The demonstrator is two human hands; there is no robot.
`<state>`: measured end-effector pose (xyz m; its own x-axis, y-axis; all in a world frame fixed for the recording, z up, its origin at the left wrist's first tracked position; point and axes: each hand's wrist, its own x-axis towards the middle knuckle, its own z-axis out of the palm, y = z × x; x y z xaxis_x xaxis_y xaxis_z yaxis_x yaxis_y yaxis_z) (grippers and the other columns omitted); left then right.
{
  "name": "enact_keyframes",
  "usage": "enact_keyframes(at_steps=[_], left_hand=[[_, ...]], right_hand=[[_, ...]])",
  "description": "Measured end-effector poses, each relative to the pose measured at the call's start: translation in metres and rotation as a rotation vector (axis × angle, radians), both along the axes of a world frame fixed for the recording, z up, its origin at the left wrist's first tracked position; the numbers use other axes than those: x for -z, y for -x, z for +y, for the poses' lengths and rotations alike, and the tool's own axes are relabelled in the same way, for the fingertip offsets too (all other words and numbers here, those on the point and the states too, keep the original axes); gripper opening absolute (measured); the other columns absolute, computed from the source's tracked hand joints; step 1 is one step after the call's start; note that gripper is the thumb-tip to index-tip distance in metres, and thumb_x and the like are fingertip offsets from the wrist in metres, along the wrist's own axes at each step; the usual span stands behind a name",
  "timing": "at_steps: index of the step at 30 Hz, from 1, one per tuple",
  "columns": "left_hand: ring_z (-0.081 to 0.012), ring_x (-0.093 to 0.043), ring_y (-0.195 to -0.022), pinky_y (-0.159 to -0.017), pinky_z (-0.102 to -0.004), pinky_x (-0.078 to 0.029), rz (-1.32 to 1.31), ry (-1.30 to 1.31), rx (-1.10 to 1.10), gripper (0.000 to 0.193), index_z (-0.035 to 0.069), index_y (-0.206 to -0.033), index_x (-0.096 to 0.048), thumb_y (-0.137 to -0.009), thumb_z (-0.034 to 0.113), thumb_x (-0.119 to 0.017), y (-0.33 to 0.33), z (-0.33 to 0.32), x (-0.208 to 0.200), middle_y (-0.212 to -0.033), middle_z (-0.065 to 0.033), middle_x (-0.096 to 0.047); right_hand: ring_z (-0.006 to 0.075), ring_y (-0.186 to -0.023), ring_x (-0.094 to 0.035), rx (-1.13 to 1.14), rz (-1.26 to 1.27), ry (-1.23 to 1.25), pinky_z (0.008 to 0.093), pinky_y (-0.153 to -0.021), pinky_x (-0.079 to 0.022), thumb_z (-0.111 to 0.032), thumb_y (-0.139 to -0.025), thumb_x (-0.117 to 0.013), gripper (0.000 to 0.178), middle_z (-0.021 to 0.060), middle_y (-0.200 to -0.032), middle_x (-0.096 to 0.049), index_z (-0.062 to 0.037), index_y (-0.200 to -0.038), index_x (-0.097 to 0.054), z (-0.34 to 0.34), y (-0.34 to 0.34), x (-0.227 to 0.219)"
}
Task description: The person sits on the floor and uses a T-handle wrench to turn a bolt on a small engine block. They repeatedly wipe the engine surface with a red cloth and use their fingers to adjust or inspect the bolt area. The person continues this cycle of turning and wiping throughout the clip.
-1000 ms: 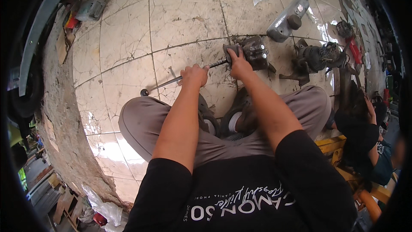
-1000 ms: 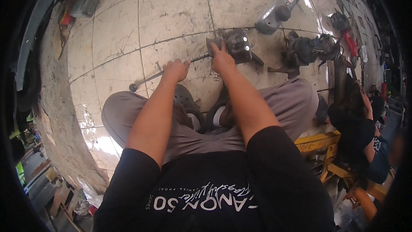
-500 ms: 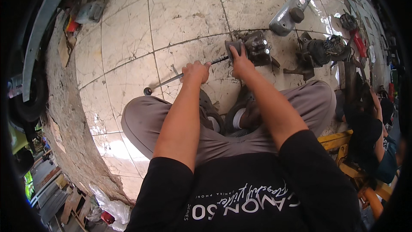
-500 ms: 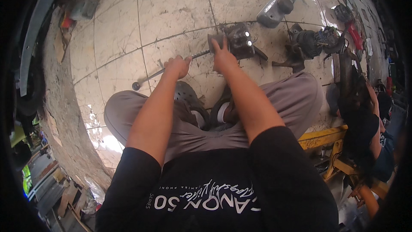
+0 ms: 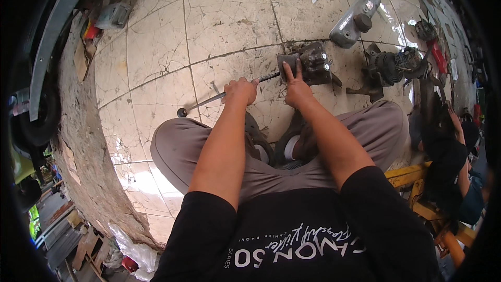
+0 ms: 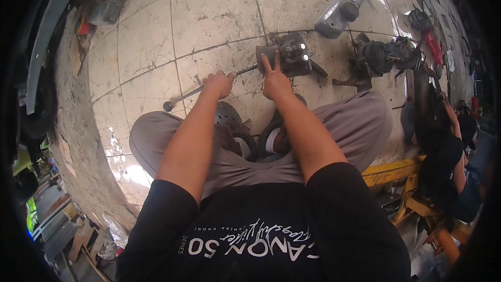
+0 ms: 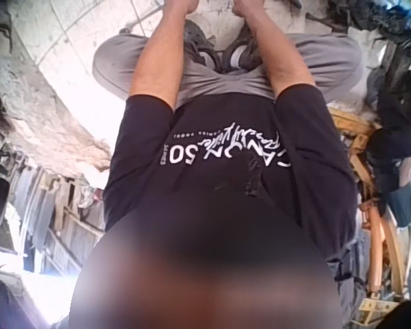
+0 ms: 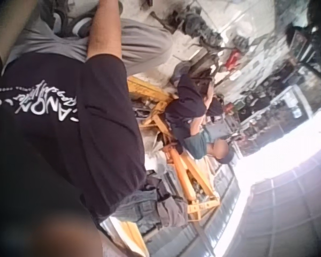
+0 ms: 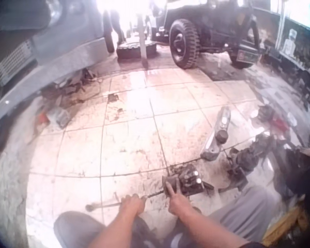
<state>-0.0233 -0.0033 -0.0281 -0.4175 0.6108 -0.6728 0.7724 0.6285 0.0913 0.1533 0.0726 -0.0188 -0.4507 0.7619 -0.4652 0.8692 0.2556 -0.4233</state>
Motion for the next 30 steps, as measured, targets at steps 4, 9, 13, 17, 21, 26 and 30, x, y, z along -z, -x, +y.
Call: enact_keyframes(at_steps=[4,9,13,17,21,26,30], left_hand=[[-0.0363,-0.049,-0.124,-0.106,-0.0515,-0.033,0.015,-0.026,0.034,0.069,-0.004,-0.130,-0.052,-0.102,0.053,-0.026,-0.001,0.007,0.000,-0.131,-0.0187,-0.056],[-0.0358,-0.048,-0.125,-0.105,-0.0509,-0.034,-0.014,0.011,-0.003,0.068,-0.004,-0.130,-0.052,-0.102,0.053,-0.027,0.001,0.010,0.000,-0.132,-0.0186,-0.056],[-0.0384,-0.035,-0.134,-0.102,-0.0694,-0.034,-0.088,0.045,-0.102,0.061,0.011,-0.140,-0.046,-0.099,0.055,-0.038,0.006,0.010,0.014,-0.146,-0.0151,-0.038],[-0.0373,-0.048,-0.124,-0.105,-0.0513,-0.034,0.019,-0.025,0.049,0.063,0.001,-0.136,-0.050,-0.103,0.049,-0.025,-0.005,0.011,0.007,-0.134,-0.0173,-0.054],[-0.0372,-0.049,-0.124,-0.105,-0.0516,-0.034,-0.003,-0.006,0.051,0.061,0.003,-0.136,-0.050,-0.103,0.048,-0.026,0.006,0.004,0.014,-0.134,-0.0171,-0.054],[-0.0367,-0.047,-0.125,-0.105,-0.0525,-0.033,-0.014,0.022,-0.007,0.058,0.004,-0.135,-0.052,-0.103,0.046,-0.028,-0.002,0.017,-0.002,-0.133,-0.0167,-0.055],[-0.0356,-0.047,-0.126,-0.106,-0.0497,-0.034,-0.045,-0.003,0.000,0.061,-0.001,-0.131,-0.053,-0.103,0.047,-0.029,0.001,0.001,0.001,-0.131,-0.0178,-0.056]], right_hand=[[0.0444,-0.107,-0.062,-0.027,-0.019,-0.032,0.0451,-0.086,-0.054,0.000,-0.070,-0.063,0.096,0.0265,-0.158,-0.001,-0.0279,-0.151,-0.022,0.027,0.007,0.012],[0.0459,-0.111,-0.060,-0.012,-0.024,0.030,0.0455,-0.090,-0.052,0.000,-0.072,-0.061,0.098,0.0249,-0.159,0.004,-0.0307,-0.153,-0.016,0.003,-0.001,0.002],[0.0456,-0.112,-0.059,-0.049,-0.097,0.092,0.0460,-0.090,-0.052,0.000,-0.073,-0.060,0.100,0.0227,-0.160,0.007,-0.0331,-0.154,-0.013,0.006,0.001,-0.013],[0.0466,-0.113,-0.059,-0.031,-0.128,0.068,0.0460,-0.091,-0.052,-0.002,-0.075,-0.060,0.096,0.0227,-0.160,0.005,-0.0322,-0.154,-0.014,0.025,0.003,-0.003],[0.0469,-0.116,-0.056,-0.042,-0.116,0.106,0.0452,-0.092,-0.052,-0.005,-0.076,-0.062,0.093,0.0252,-0.159,0.003,-0.0297,-0.153,-0.016,0.008,0.011,-0.020],[0.0463,-0.118,-0.055,-0.107,-0.170,0.034,0.0447,-0.093,-0.052,-0.007,-0.076,-0.064,0.088,0.0272,-0.158,-0.001,-0.0272,-0.151,-0.022,0.047,0.011,0.007],[0.0464,-0.115,-0.057,-0.102,-0.170,0.070,0.0458,-0.091,-0.052,-0.006,-0.076,-0.065,0.088,0.0226,-0.159,-0.005,-0.0273,-0.150,-0.022,0.033,0.015,0.002]])
